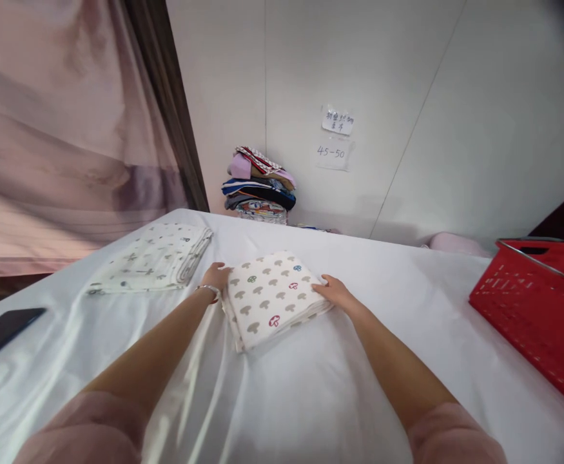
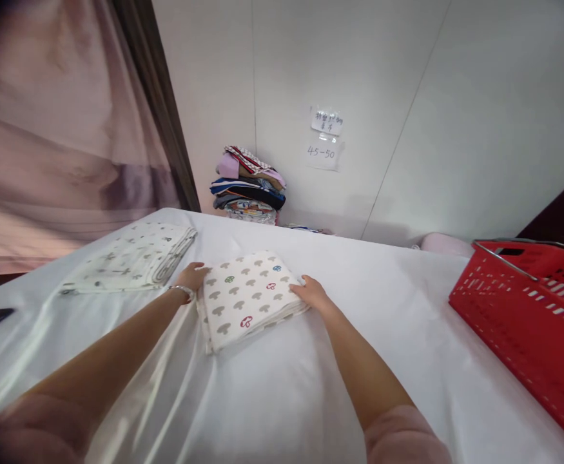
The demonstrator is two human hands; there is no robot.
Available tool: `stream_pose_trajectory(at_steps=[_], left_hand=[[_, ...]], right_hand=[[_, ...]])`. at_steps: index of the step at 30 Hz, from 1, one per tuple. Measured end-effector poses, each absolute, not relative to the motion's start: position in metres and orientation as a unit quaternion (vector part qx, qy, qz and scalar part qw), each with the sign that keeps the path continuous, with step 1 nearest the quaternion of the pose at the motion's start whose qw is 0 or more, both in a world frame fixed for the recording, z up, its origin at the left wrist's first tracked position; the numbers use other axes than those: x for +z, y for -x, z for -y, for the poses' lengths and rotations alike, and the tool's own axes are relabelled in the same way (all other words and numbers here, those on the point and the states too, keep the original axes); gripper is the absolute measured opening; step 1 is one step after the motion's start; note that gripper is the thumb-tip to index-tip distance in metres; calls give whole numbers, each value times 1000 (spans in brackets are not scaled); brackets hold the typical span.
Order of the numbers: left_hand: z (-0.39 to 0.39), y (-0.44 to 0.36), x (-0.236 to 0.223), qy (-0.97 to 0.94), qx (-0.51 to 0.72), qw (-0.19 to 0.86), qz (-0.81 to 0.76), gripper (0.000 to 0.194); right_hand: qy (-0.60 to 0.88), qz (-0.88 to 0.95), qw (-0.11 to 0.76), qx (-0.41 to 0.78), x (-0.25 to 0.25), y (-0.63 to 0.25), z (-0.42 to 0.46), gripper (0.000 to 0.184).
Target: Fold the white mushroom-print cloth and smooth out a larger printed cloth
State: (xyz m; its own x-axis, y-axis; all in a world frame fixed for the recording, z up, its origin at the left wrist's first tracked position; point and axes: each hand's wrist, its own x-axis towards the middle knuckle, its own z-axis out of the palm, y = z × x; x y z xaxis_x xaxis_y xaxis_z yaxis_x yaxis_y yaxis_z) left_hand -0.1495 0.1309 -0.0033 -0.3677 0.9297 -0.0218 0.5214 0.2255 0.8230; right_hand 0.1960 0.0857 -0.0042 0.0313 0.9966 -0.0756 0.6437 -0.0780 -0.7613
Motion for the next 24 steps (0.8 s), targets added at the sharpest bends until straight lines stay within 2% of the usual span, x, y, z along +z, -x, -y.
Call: stream_pose_trajectory(at_steps=[3,7,11,14,16,19,21,24], left_hand=[[-135,142,1,-494,384,272,-731,38],[-147,112,-3,-521,387,298,-700,40],[-159,76,-12,-539,376,320,-682,45],[-159,68,-10,-539,373,315,-686,50],[-150,76,-5,-543,375,304,-687,49],[-120,97,0,-558,378,288,-680,41],[-90,107,-1,-577,369,306,-661,33],[-40,110,-12,-593,340,372,-629,26]], right_hand=[[644,623,269,353,0,-197,-80,48],[649,561,306,412,-2,-224,-48,60],[670,536,289,424,-7,-245,-19,55],[697,576,244,350,-7,-249,-11,52],[709,624,213,251,-3,-246,-9,49],[670,696,230,117,6,-230,-2,43],[599,751,259,103,13,-211,5,38],[459,841,257,125,17,-173,17,32]])
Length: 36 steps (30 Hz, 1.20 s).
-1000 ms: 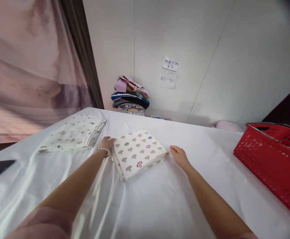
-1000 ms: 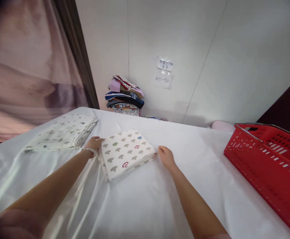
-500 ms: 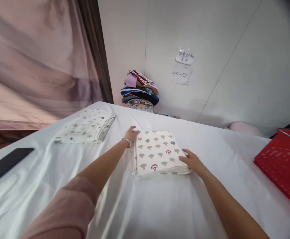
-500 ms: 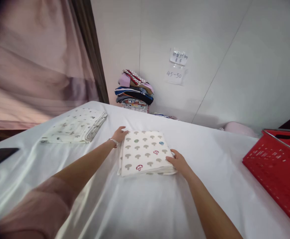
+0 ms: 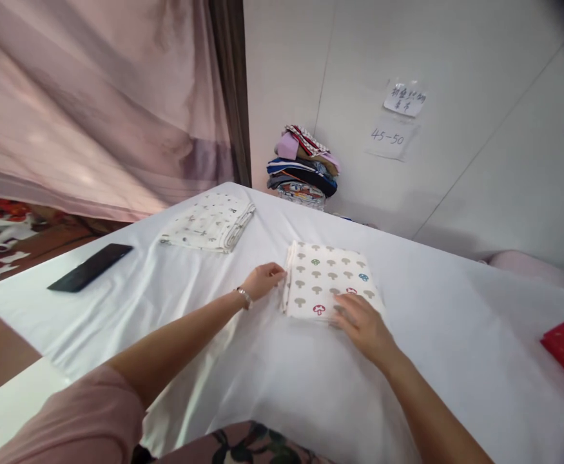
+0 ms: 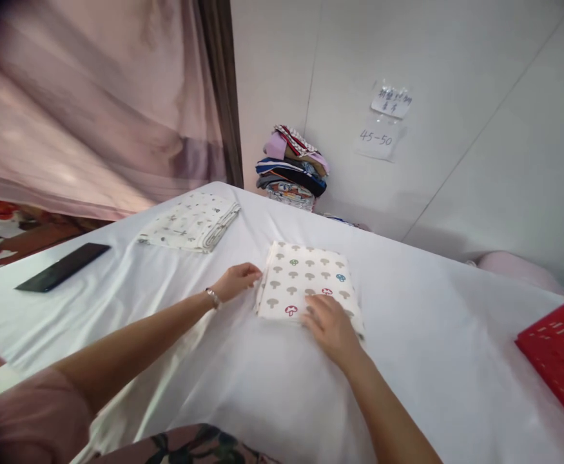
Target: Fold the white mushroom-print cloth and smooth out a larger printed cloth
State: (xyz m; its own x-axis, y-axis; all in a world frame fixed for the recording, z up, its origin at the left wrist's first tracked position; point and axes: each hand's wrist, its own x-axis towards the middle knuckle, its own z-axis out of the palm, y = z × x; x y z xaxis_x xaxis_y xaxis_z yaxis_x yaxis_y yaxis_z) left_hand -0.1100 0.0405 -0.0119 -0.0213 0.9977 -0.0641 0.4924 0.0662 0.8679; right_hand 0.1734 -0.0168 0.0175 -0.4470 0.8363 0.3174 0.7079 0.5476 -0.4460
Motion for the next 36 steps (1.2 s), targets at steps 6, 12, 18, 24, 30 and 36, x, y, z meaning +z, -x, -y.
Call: stream_pose_trajectory(at_steps=[6,12,18,24,30,36], left_hand=[[12,89,-23,-512,373,451,-628,20],[13,77,-9,-487,356,459,-652,17],[13,80,-15,-484,337,508,-628,30],[17,75,-12,-462,353,527,-620,20],[16,75,-17,-441,361,573,-589,11],[16,77,-21,-437,366,579,-583,10]], right_hand=[[353,913,194,61,13,-109,22,34],[383,886,248,80,2,-96,9,28],[442,772,387,241,3,-92,7,22],[455,745,423,244,-2,-82,11,21],[391,838,352,144,-11,-78,15,28],[398,835,364,108,-12,-77,16,31]])
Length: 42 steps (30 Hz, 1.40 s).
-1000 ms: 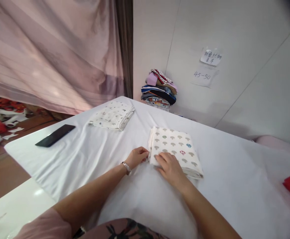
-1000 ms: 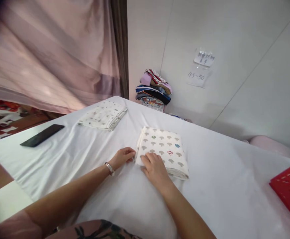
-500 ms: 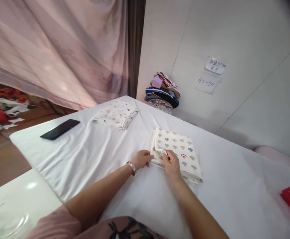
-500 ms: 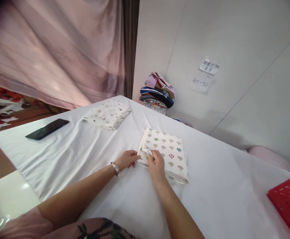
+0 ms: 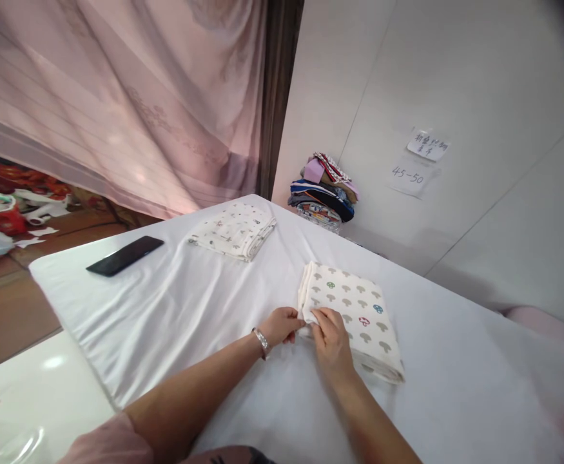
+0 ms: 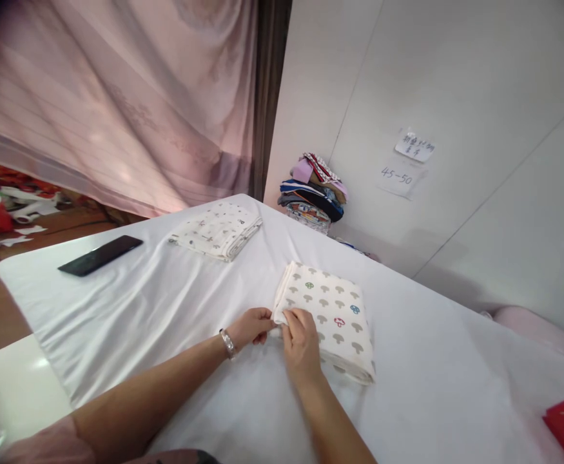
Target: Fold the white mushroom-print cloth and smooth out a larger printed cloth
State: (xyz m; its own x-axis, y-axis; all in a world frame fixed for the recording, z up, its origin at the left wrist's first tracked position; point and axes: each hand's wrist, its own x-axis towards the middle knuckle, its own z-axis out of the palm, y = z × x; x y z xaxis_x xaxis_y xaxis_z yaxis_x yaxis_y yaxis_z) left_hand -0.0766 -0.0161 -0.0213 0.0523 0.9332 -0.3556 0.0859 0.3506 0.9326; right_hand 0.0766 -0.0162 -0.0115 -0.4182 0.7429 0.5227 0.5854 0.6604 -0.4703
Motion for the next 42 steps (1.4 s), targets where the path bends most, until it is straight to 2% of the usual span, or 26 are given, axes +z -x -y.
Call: stream_pose_trajectory(at_steps=[5,9,13,17,20,25,29,33,36,42], left_hand=[[18,77,-19,-411,382,590,-580,11],[20,79,-15,-378,406,625,-550,28],[24,77,-14,-434,401,596,-544,34],[26,73,-17,-455,397,562,-565,27],[25,72,-20,-460,389,555,-573,20],[25,74,-25,-456,401,559,-564,23],[26,75,-25,-453,404,574,-550,32],[27,77,-21,-443,410,594,-532,40],[26,77,-20,-432,413,612,-518,38],[21,75,-29,-407,424,608,-534,27]], right_hand=[[356,876,317,73,-22,-75,16,35],[357,879,308,76,-23,-75,19,40],[354,880,277,154,-8,-81,16,43],[356,870,233,248,15,-85,-19,41],[405,872,202,189,30,-75,-58,37],[448,890,0,83,42,-48,-104,40],[447,890,-69,62,44,-38,-119,33],[441,889,-115,42,44,-34,-127,35],[438,888,-134,31,43,-32,-131,30],[450,887,-104,9,47,-35,-139,27]])
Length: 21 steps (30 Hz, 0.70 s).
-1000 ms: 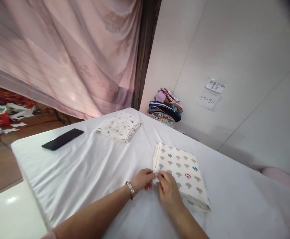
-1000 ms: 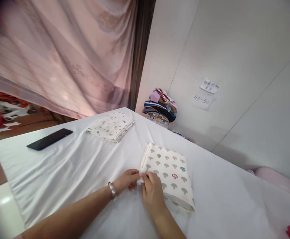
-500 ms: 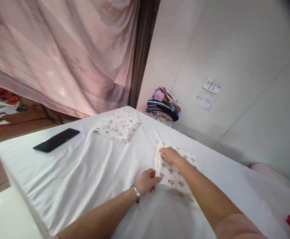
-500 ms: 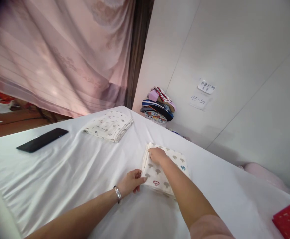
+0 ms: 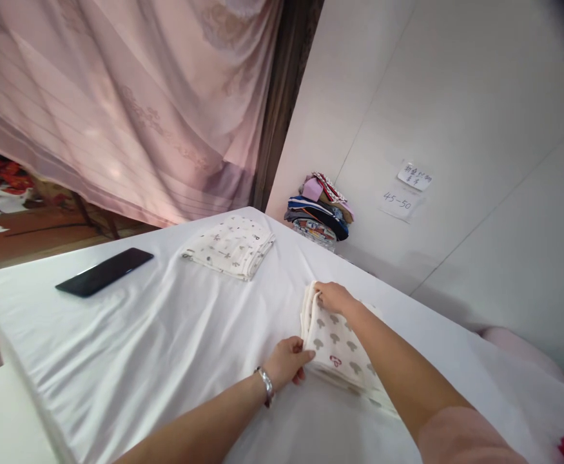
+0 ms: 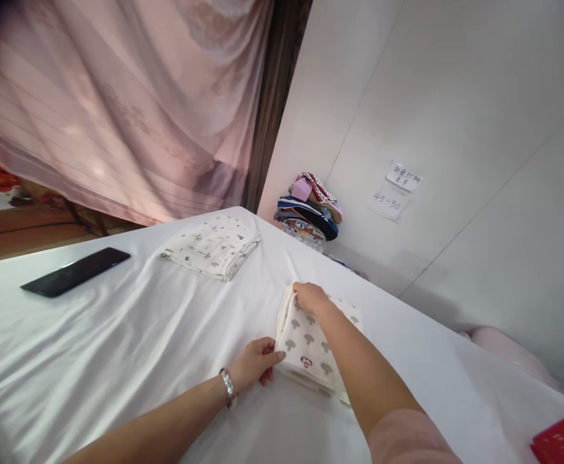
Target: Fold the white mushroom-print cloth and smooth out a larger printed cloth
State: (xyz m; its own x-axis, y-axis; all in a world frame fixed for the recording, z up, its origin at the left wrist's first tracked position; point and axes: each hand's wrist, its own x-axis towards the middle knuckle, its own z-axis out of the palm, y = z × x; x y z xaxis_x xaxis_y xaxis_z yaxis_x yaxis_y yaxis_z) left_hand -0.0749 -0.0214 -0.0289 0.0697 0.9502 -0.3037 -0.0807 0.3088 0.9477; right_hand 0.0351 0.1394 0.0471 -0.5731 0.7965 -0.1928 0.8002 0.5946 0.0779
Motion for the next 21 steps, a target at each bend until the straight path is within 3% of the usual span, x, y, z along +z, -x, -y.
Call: stream_pose_trajectory(at_steps=[5,11,21], left_hand=[[21,75,-27,-386,411,620,-546,21],[23,76,-21,-389,399,618,-555,17],[21,77,-26,-389,389,626,-553,17]], right_hand=[[-449,-889,85,-21,41,-37,-137,31],[-413,-905,95,-47,41,-37,-150,49],[-423,-900,107,-18,47,-24,-180,28]])
